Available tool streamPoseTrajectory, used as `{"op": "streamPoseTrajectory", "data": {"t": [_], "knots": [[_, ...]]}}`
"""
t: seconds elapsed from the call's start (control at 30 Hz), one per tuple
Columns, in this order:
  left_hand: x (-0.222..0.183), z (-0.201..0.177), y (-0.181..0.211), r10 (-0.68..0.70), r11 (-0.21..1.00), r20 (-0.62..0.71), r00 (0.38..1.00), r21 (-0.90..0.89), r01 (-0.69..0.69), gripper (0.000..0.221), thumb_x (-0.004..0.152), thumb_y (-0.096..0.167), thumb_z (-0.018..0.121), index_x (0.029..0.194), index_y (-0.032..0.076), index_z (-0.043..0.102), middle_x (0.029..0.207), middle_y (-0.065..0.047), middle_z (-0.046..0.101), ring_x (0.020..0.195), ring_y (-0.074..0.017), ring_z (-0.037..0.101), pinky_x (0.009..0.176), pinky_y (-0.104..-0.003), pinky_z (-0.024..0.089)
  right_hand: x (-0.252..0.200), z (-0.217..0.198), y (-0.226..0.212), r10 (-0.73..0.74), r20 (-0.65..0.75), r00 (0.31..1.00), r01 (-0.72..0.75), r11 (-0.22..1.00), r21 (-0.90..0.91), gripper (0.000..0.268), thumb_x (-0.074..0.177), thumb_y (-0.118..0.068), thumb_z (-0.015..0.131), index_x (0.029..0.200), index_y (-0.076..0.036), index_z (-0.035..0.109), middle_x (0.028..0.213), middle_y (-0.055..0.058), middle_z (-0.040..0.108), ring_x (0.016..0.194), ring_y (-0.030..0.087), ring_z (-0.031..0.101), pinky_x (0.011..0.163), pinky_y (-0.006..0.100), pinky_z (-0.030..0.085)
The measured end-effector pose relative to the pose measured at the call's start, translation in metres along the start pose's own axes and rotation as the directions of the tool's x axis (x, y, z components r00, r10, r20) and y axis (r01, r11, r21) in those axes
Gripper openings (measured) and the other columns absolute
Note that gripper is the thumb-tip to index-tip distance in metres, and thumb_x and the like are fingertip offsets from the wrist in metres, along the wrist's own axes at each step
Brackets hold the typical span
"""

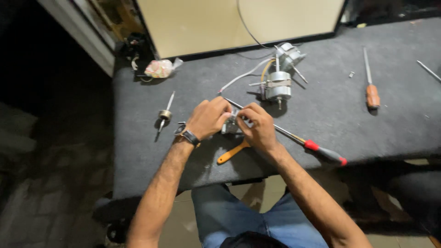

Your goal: Disassembling and cleaning an electric motor using a screwdriver and a brush on a repair bench

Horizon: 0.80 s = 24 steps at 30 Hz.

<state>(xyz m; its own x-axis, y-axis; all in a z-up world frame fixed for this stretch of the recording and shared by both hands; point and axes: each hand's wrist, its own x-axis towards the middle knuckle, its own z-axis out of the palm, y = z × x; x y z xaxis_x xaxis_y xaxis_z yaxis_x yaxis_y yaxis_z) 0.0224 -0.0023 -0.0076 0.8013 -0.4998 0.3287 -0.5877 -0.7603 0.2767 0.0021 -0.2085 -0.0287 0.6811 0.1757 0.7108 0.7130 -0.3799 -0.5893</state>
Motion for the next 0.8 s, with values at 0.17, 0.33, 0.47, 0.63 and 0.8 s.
{"op": "streamPoseTrajectory", "data": {"t": [0.17, 0.33, 0.47, 0.63, 0.8], "knots": [[0.002, -0.005, 0.003, -0.040, 0.999, 0.073, 0.997, 0.013, 0.039, 0.016, 0.100, 0.037, 0.057, 0.103, 0.021, 0.058, 0.093, -0.003, 0.061, 0.091, -0.0287, 0.069, 0.080, -0.043, 0.051, 0.000, 0.001, 0.007, -0.027, -0.006, 1.000, 0.027, 1.000, -0.014, 0.010, 0.081, -0.006, 0.079, 0.083, -0.012, 0.071, 0.086, 0.005, 0.067, 0.072, 0.023, 0.067, 0.061, 0.030, 0.056], [0.002, -0.010, 0.006, -0.132, 0.991, 0.146, 0.980, -0.007, 0.135, 0.016, 0.100, 0.038, 0.056, 0.105, 0.022, 0.057, 0.093, -0.005, 0.062, 0.088, -0.0337, 0.069, 0.081, -0.046, 0.049, -0.001, 0.003, 0.011, -0.073, 0.001, 0.997, 0.073, 0.997, 0.020, 0.012, 0.081, -0.006, 0.080, 0.083, -0.014, 0.071, 0.088, 0.001, 0.068, 0.072, 0.018, 0.066, 0.062, 0.027, 0.056], [-0.001, -0.013, 0.013, -0.139, 0.987, 0.123, 0.983, -0.057, 0.147, 0.015, 0.100, 0.035, 0.057, 0.105, 0.021, 0.058, 0.092, -0.006, 0.062, 0.090, -0.0339, 0.069, 0.085, -0.044, 0.047, -0.001, 0.002, 0.006, -0.075, -0.018, 0.997, 0.075, 0.997, -0.001, 0.013, 0.081, -0.003, 0.079, 0.081, -0.012, 0.070, 0.086, 0.003, 0.068, 0.071, 0.020, 0.066, 0.060, 0.028, 0.055], [-0.007, -0.015, 0.019, -0.183, 0.970, 0.070, 0.981, -0.149, 0.192, 0.016, 0.100, 0.036, 0.057, 0.108, 0.022, 0.057, 0.089, -0.007, 0.064, 0.092, -0.0332, 0.069, 0.088, -0.043, 0.045, -0.001, 0.003, 0.006, -0.094, -0.026, 0.995, 0.093, 0.995, -0.041, 0.012, 0.082, -0.004, 0.079, 0.083, -0.014, 0.071, 0.089, 0.003, 0.068, 0.074, 0.021, 0.067, 0.062, 0.030, 0.056], [-0.009, -0.011, 0.014, -0.190, 0.953, 0.009, 0.982, -0.241, 0.186, 0.019, 0.102, 0.041, 0.057, 0.108, 0.024, 0.060, 0.081, -0.005, 0.062, 0.085, -0.0291, 0.068, 0.086, -0.040, 0.045, -0.008, 0.001, -0.009, -0.100, -0.003, 0.995, 0.099, 0.994, -0.036, 0.012, 0.083, -0.006, 0.079, 0.088, -0.016, 0.073, 0.093, 0.004, 0.070, 0.077, 0.026, 0.069, 0.068, 0.035, 0.057]]}}
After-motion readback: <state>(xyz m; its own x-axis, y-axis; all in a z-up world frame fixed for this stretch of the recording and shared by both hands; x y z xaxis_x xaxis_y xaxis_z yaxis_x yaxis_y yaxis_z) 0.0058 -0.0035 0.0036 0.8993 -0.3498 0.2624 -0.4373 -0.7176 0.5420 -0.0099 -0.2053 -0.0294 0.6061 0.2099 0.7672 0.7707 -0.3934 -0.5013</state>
